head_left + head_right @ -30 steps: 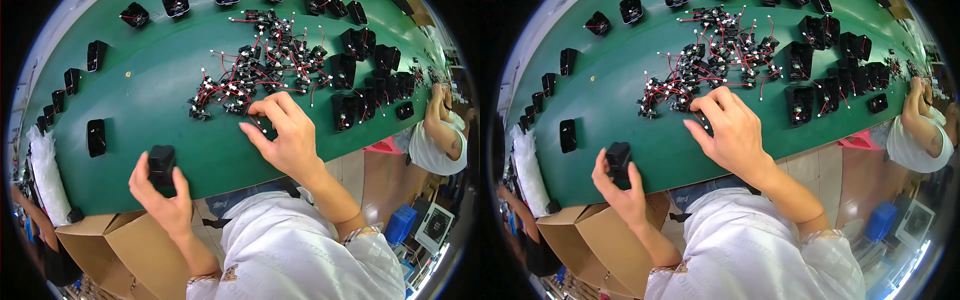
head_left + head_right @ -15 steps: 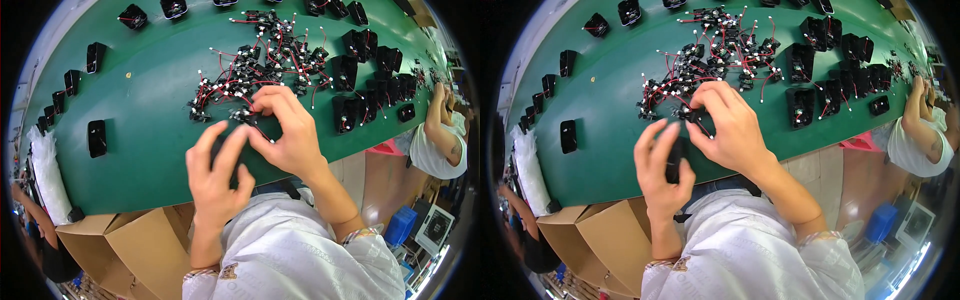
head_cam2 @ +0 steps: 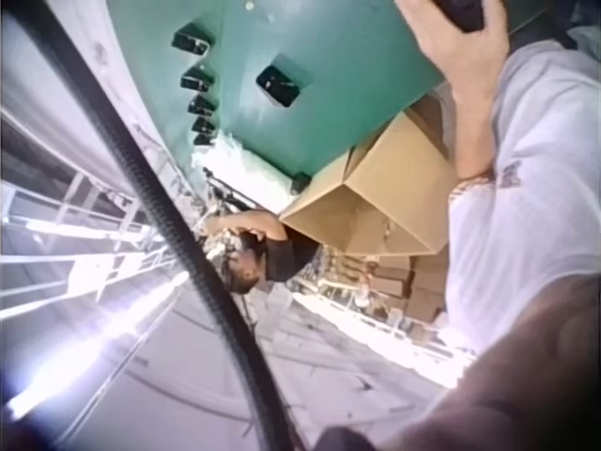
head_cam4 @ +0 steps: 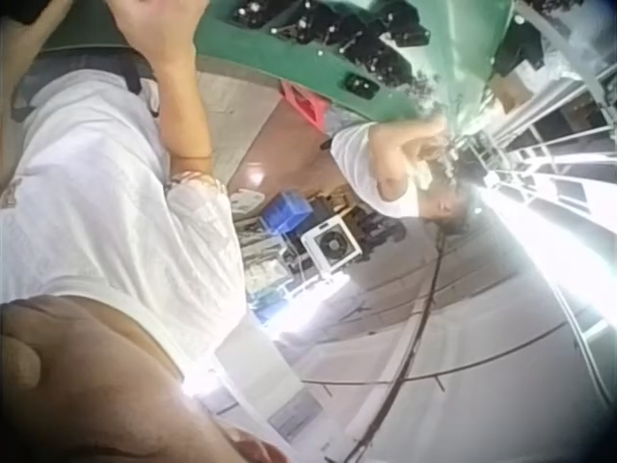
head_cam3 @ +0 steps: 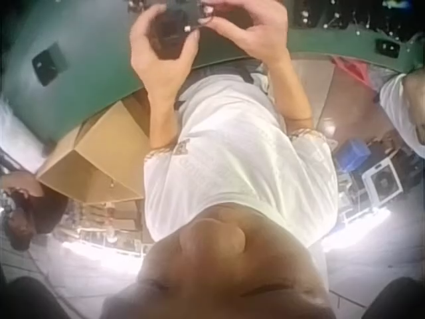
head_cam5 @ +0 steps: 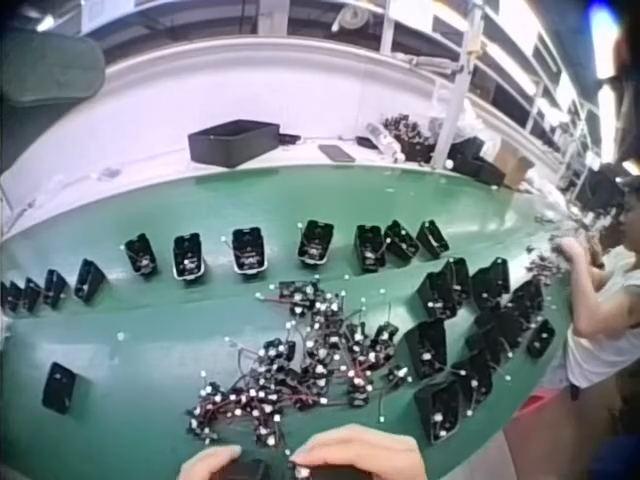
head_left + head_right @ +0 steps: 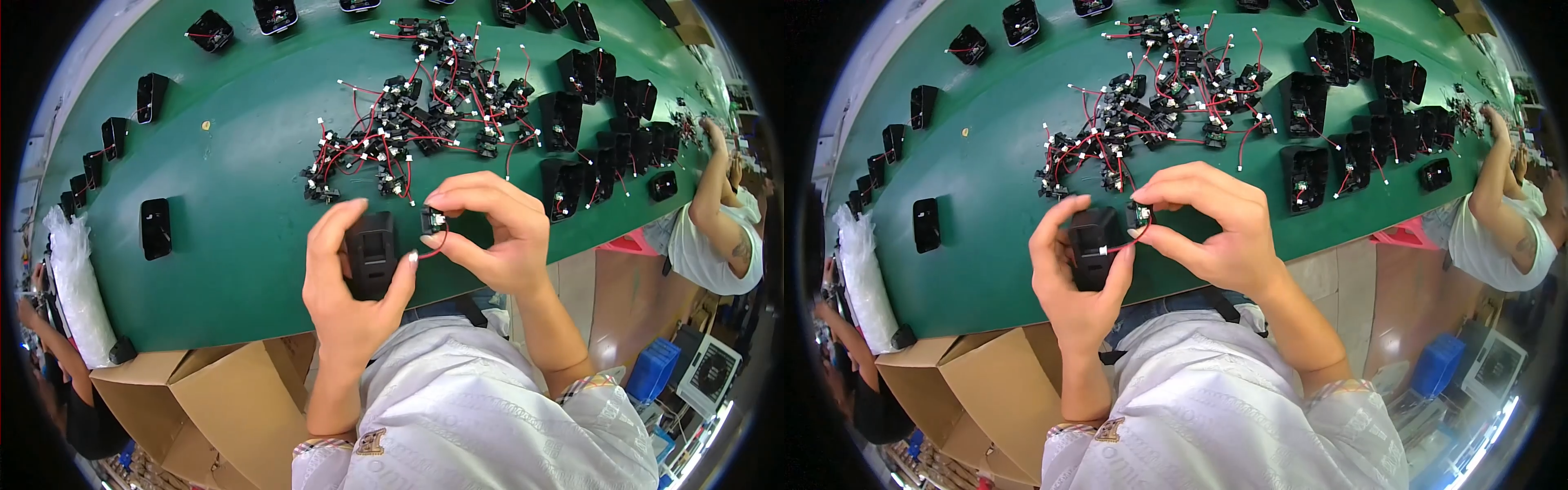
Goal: The person inserts wired electronic components into black plastic housings by hand on a production line.
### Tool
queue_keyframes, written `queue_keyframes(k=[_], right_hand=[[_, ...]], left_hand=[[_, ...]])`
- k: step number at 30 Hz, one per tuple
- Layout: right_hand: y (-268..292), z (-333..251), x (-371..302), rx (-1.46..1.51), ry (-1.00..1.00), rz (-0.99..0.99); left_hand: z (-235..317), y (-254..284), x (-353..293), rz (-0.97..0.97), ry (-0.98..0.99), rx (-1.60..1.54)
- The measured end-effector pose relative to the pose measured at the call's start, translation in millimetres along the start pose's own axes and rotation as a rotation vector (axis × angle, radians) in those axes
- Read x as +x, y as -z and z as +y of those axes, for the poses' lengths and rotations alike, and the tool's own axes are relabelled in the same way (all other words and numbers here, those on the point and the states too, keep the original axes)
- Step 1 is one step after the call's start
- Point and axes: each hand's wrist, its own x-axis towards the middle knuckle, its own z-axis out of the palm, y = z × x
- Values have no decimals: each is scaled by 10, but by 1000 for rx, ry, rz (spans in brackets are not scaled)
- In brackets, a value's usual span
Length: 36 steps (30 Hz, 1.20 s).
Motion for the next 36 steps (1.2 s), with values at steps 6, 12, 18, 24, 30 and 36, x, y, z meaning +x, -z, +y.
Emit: queue_keyframes(k=[6, 12, 18, 24, 30, 36], right_hand=[[12, -194, -11, 35, 90, -68], [-31, -298, -79, 208, -75, -118], [-87, -395, -123, 83, 1, 43], [-96, -450, -130, 66, -8, 19], [-91, -465, -53, -61, 17, -48], [-55, -453, -61, -277, 355, 25]], left_hand=[[102, 80, 17, -159, 450, -1031], [33, 95, -40, -260, 538, -1227], [82, 9, -96, -88, 636, -1249], [-5, 24, -117, -287, 442, -1338], [-39, 28, -128, -313, 423, -1309], [-32, -17, -92, -302, 363, -1345]])
